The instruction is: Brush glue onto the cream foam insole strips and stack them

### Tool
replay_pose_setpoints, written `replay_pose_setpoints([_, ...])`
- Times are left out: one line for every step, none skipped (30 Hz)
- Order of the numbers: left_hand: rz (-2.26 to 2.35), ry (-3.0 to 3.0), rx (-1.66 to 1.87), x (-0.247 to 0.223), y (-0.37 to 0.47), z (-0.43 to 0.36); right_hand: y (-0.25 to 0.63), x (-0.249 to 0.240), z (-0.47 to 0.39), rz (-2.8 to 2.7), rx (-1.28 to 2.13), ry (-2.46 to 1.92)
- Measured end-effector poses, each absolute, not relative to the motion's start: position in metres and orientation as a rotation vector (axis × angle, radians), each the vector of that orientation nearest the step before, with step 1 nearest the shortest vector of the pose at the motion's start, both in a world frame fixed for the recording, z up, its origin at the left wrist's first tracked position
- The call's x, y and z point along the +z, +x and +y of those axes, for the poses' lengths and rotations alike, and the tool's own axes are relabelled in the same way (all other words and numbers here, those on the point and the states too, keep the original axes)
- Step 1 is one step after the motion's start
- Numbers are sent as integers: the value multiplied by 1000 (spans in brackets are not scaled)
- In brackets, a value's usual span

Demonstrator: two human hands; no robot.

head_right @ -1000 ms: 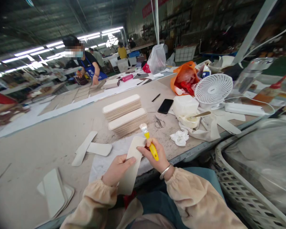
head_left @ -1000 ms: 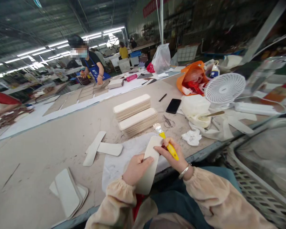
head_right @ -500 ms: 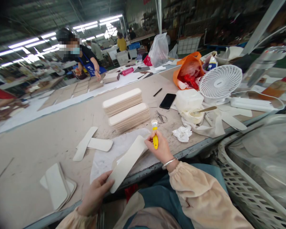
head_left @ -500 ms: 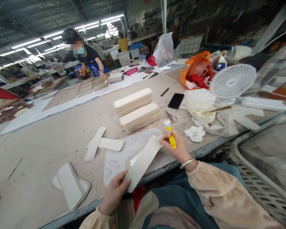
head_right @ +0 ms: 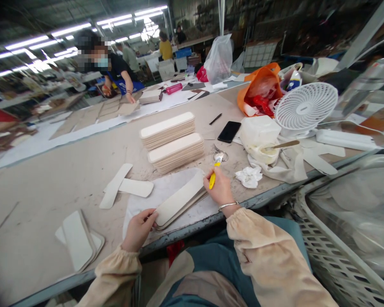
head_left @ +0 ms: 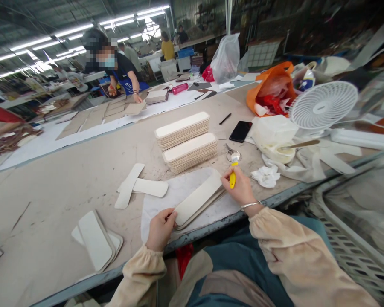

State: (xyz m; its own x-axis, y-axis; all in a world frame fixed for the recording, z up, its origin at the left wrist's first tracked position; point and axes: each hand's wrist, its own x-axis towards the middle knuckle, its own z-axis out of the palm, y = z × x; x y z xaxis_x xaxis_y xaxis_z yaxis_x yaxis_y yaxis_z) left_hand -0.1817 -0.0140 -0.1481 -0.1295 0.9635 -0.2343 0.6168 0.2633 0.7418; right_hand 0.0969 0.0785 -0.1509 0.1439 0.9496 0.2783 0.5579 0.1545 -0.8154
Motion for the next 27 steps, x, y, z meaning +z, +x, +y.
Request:
replay_pose_setpoints([1841, 1436, 637, -150, -182, -14, 97, -152, 79, -1530, 543, -1525])
replay_pose_setpoints([1853, 1438, 646, -152, -182, -14, 97, -153, 79, -1535, 542, -1533])
replay_pose_setpoints([1869, 1443, 654, -154, -182, -14, 97, -154, 80, -1542, 540, -1543])
replay_pose_setpoints([1885, 1450, 663, -156, -182, -14, 98, -155, 80, -1552, 538, -1554])
replay_pose_setpoints([1901, 1459, 671, -158, -182, -14, 98, -156, 81, -1565, 535, -1563])
replay_pose_setpoints([1913, 1468, 673, -160, -182, -14, 98, -158, 81, -1576, 531, -1570])
replay_pose_setpoints([1923, 1477, 674, -161, -182, -14, 98, -159, 82, -1585, 526, -1575])
replay_pose_setpoints([1934, 1486, 674, -163, -182, -13, 98, -160, 82, -1590, 522, -1579])
replay_pose_setpoints([1945, 1497, 670, -163, -182, -13, 98, -161, 83, -1591, 520, -1581])
replay_pose_setpoints([1956, 1509, 662, -164, -182, -13, 98, -162, 83, -1592, 518, -1585])
replay_pose_setpoints([1965, 1523, 651, -164, -182, -13, 98, -163, 84, -1592, 513, -1593])
replay_pose_setpoints([1972, 1537, 638, -163, -182, -12, 98, -164, 84, -1593, 506, -1604])
replay_pose_setpoints([1978, 1552, 627, -162, -181, -12, 98, -165, 84, -1598, 500, -1617])
replay_pose_setpoints([1980, 1565, 617, -161, -181, -12, 99, -166, 85, -1606, 494, -1629])
replay_pose_setpoints([1981, 1578, 607, -160, -181, -12, 99, -167, 85, -1615, 489, -1639])
replay_pose_setpoints([1980, 1589, 596, -160, -180, -11, 99, -168, 85, -1622, 488, -1645])
replay_pose_setpoints([1982, 1599, 584, -159, -180, -11, 99, -169, 85, -1632, 491, -1644])
replay_pose_setpoints([1986, 1609, 569, -158, -180, -11, 99, -169, 85, -1642, 495, -1640])
replay_pose_setpoints([1990, 1619, 551, -158, -180, -11, 99, -170, 85, -1656, 498, -1636])
replay_pose_setpoints([1993, 1629, 532, -157, -180, -10, 99, -170, 85, -1670, 496, -1634])
replay_pose_setpoints([1994, 1640, 515, -157, -180, -10, 99, -170, 85, -1683, 491, -1636])
replay_pose_setpoints([1992, 1652, 499, -157, -181, -9, 99, -170, 85, -1695, 483, -1645])
replay_pose_setpoints([1986, 1663, 484, -156, -181, -8, 99, -170, 85, -1703, 473, -1657])
replay_pose_setpoints([1978, 1673, 469, -156, -181, -8, 99, -169, 85, -1708, 468, -1667])
replay_pose_setpoints([1971, 1681, 455, -155, -181, -8, 99, -169, 84, -1713, 467, -1670])
replay_pose_setpoints([1967, 1687, 440, -155, -181, -7, 99, -169, 84, -1718, 469, -1670])
replay_pose_setpoints([1965, 1691, 425, -155, -181, -7, 99, -169, 84, -1724, 473, -1667])
